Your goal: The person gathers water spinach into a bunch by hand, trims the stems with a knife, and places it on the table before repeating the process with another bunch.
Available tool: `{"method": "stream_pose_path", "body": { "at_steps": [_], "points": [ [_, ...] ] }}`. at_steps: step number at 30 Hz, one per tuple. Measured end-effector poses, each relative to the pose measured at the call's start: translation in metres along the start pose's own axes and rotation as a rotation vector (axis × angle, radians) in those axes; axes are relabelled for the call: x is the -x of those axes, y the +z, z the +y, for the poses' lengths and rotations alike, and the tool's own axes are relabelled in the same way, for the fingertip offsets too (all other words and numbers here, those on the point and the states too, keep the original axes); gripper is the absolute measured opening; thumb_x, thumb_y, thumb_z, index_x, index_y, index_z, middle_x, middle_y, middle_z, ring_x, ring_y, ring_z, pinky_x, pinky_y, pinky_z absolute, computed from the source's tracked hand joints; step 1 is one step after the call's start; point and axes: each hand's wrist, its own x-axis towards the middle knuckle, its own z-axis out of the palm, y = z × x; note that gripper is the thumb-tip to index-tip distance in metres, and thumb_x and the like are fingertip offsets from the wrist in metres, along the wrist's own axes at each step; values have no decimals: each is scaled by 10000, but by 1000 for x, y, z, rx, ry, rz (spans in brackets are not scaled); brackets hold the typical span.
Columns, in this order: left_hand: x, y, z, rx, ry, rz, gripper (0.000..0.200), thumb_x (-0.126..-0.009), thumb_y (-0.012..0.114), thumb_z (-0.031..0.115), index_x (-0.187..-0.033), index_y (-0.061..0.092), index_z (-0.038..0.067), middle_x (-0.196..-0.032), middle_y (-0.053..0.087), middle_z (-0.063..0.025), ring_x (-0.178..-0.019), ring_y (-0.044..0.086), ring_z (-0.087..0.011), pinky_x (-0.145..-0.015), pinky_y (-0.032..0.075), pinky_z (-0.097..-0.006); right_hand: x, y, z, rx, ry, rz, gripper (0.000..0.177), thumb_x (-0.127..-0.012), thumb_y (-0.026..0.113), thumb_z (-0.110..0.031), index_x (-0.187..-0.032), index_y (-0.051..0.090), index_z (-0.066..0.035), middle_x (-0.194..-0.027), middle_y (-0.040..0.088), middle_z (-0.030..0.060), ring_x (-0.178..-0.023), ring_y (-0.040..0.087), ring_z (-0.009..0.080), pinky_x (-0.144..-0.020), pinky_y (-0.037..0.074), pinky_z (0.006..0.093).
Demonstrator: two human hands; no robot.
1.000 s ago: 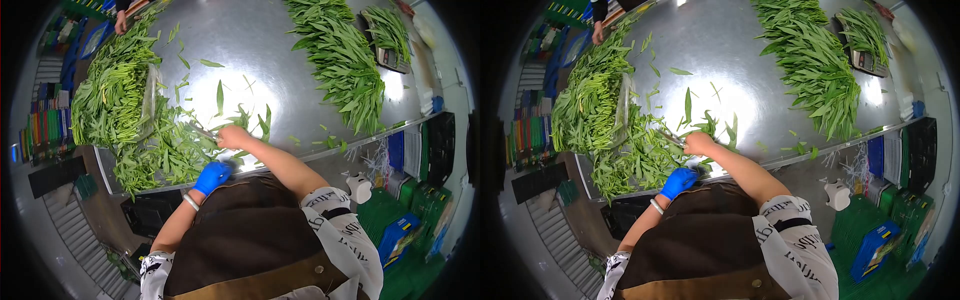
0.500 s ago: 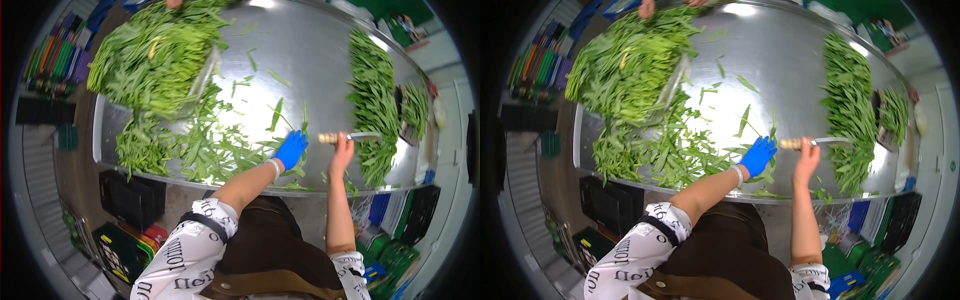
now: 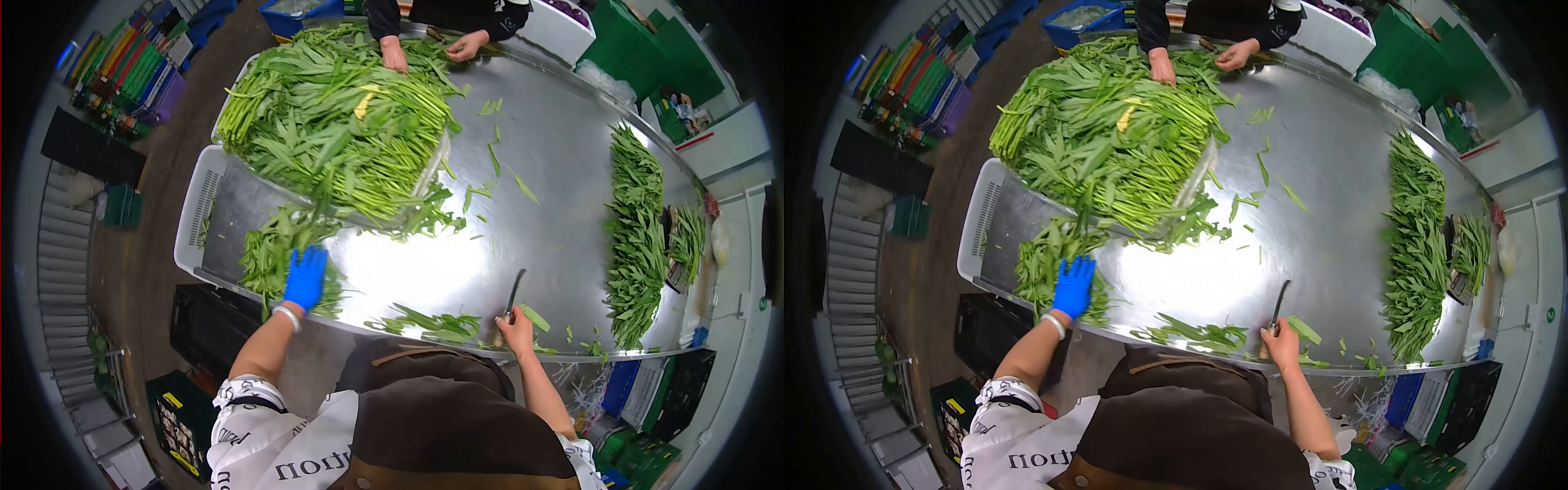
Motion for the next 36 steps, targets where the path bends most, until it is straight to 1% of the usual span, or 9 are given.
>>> {"method": "stream_pose_path", "body": {
  "at_steps": [4,10,13,15,20,23,30,33,36],
  "points": [
    [5,23,-123,-223,-70,31,608,-801,517,133,-1394,392,96,-1399,428,-143,-1333,351,-315,-1113,132,-578,-12,23,-24,119,-39,28,338,-764,716,-271,-928,586,-6,-742,633,163,-690,623,308,-642,480,392],
    [-54,-98,-161,-78,-366,-466,243,-837,572,142,-1053,680,118,-988,664,-136,-904,648,-292,-865,476,-466,-23,41,-40,262,-4,47,348,-781,685,-313,-969,583,-38,-824,657,197,-787,627,392,-710,492,472],
    [-68,-129,-122,565,-293,519,165,-847,616,179,-927,701,62,-807,664,-139,-681,644,-313,-663,508,-426,-32,39,-44,313,31,18,354,-782,678,-292,-1014,571,-46,-877,649,191,-842,618,382,-741,487,470],
    [-88,-168,-76,867,-239,628,194,-853,639,197,-973,682,51,-840,659,-144,-752,630,-330,-694,496,-393,-34,37,-53,304,18,28,361,-778,677,-258,-1050,561,-49,-941,635,189,-899,606,373,-771,482,460],
    [-153,-193,-11,424,-109,685,224,-782,698,96,-1002,689,55,-901,657,-143,-770,611,-312,-688,487,-372,-56,26,-103,219,-283,71,346,-777,671,-150,-1080,546,-38,-1044,600,170,-984,576,358,-832,472,427],
    [-174,-158,-40,436,42,653,246,-788,615,94,-1026,680,98,-772,623,-129,-734,582,-319,-686,474,-400,-72,22,-139,221,-488,24,321,-782,662,-121,-1069,546,-36,-1060,595,154,-1002,567,352,-845,472,416],
    [-102,-202,-146,705,-187,637,372,-733,611,-84,-1077,665,48,-1050,640,-153,-959,597,-315,-854,466,-377,-84,26,-191,136,-670,-60,295,-781,636,-86,-1059,550,-35,-1050,592,140,-1002,560,326,-840,467,425],
    [-73,-180,-163,70,-433,444,465,-728,622,-81,-1173,617,53,-1157,601,-172,-1062,564,-338,-916,450,-396,-84,32,-206,49,-685,-63,327,-779,639,-85,-1086,545,-27,-1087,584,140,-1024,547,324,-865,455,426],
    [-91,-202,-111,300,-153,535,655,-662,679,-66,-1285,536,81,-1284,531,-177,-1174,506,-366,-995,405,-429,-92,31,-244,-13,-769,12,384,-782,644,-93,-1141,529,-22,-1163,551,151,-1088,508,332,-919,429,427]
  ]
}}
